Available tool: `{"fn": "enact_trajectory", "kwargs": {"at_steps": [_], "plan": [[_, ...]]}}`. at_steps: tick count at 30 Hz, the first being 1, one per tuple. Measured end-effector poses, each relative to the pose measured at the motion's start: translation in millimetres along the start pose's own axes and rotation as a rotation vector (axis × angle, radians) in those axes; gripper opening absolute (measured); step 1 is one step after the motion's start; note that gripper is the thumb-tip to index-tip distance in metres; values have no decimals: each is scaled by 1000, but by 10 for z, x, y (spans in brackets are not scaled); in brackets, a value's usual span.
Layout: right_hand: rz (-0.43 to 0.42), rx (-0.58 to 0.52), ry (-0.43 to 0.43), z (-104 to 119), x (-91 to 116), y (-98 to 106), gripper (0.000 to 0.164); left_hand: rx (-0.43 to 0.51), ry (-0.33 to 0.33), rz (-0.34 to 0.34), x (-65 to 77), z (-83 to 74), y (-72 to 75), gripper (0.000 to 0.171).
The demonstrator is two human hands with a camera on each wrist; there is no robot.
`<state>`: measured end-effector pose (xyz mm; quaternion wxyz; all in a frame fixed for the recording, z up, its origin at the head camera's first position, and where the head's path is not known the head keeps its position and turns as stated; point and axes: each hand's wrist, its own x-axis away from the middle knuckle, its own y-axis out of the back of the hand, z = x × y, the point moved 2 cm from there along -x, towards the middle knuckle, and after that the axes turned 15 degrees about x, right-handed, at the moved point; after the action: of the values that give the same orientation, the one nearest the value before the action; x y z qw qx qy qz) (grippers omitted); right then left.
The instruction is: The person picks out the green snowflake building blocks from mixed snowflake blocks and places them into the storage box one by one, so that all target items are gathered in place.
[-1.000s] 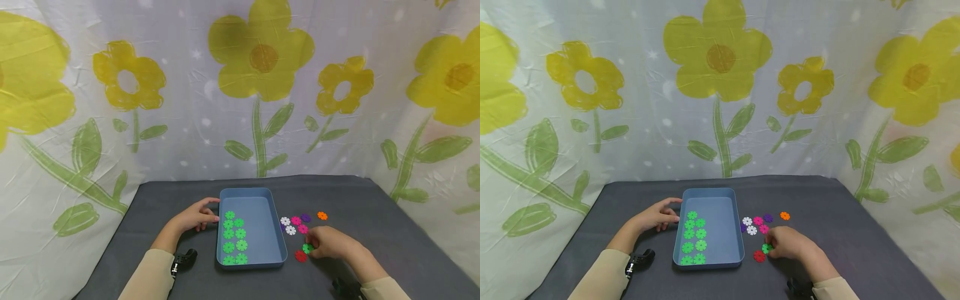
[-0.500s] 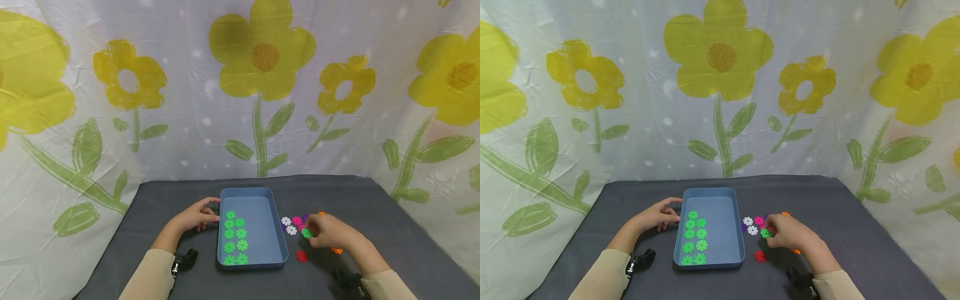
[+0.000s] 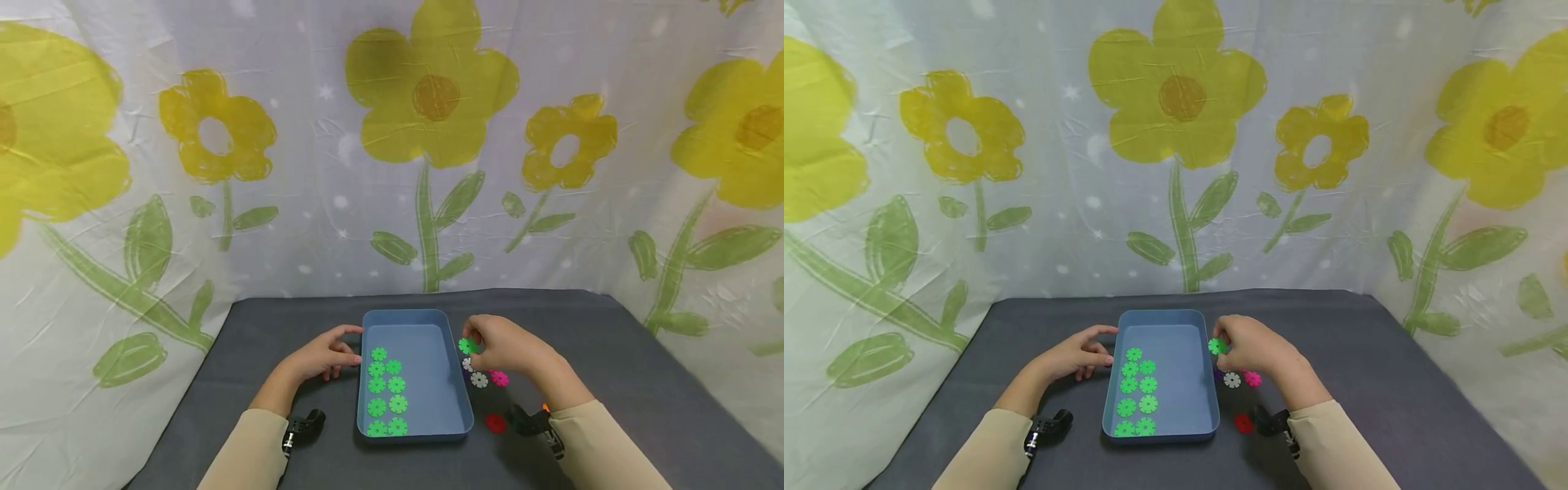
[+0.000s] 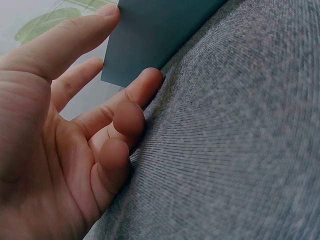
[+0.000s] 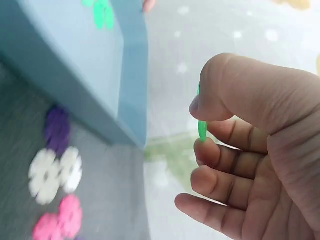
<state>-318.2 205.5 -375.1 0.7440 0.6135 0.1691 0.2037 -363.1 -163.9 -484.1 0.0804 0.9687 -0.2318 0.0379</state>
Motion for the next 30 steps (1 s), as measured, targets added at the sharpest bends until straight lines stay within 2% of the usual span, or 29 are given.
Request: {"fn": "enact_trajectory", "kwargs": {"at_steps": [7, 13, 23, 30], "plan": [[27, 46, 34, 290, -313, 77, 32, -5, -3, -3, 2, -3, -18, 71], [48, 57, 64, 442, -537, 49, 32, -11, -13, 7, -10, -17, -58, 71], [105, 102, 92, 582, -886, -226, 36, 5, -18, 7, 10, -14, -76, 70], [119, 276, 97, 755, -1037, -384, 32, -1, -18, 6, 25, -22, -34, 70]]}}
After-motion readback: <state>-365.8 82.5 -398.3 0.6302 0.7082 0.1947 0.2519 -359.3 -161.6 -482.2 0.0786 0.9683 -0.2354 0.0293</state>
